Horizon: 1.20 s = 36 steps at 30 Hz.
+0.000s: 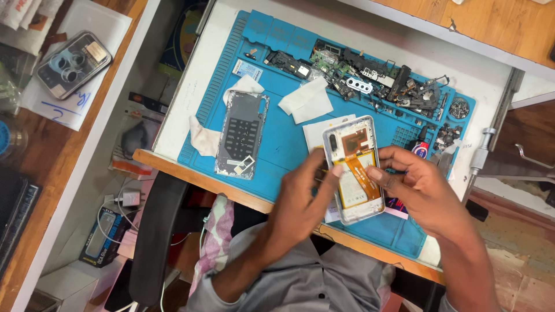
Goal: The person uses a screwdriver to remove screws from a disassembled smartphone's back cover and internal frame. They then handle a new replacement screen assembly, peeling off protective film and inspecting its edges before placing it aside. The person continues to unscrew components from the phone's chassis on a blue work mat.
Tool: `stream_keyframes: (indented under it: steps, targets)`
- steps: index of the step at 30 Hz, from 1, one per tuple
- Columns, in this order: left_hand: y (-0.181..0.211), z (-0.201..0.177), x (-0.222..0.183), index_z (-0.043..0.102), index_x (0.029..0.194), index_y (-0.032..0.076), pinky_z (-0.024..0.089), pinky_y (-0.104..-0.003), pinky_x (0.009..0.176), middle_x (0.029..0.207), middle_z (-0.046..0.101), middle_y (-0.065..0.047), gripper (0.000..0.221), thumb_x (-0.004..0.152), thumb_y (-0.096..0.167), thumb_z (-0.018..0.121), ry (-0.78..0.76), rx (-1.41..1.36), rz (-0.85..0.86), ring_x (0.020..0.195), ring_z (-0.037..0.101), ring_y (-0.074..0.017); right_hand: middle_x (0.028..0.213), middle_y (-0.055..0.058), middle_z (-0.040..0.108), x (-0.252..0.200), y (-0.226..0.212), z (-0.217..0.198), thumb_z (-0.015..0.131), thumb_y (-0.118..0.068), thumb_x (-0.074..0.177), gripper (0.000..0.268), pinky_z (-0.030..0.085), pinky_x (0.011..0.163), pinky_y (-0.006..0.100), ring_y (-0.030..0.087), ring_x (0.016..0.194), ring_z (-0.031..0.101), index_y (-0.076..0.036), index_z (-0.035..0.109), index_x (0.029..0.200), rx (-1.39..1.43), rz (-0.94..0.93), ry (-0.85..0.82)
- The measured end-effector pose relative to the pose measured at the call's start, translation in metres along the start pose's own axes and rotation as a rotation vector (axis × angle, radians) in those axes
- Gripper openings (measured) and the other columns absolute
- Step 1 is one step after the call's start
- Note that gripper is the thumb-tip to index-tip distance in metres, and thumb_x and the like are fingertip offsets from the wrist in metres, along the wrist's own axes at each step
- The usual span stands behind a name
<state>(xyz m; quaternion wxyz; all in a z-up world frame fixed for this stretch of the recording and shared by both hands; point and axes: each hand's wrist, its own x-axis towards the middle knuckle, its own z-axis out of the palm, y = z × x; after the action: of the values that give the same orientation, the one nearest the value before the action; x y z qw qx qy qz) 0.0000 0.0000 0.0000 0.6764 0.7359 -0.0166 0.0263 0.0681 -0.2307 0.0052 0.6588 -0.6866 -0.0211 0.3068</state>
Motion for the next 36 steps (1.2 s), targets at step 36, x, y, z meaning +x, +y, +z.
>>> stream_keyframes:
  steps: [36]
  targets:
    - [-0.001,-0.036,0.028,0.057,0.146,0.009,0.054,-0.036,0.065,0.093,0.064,-0.011,0.062,0.090,0.025,0.077,-0.104,0.457,-0.197,0.066,0.059,-0.0224,0.119,0.017,0.069,-0.026,-0.034,0.035,0.083,-0.031,0.096,0.050,0.059,0.081,0.042,0.028,0.094,0.072,-0.003,0.070,0.135,-1.142,-0.434,0.691]
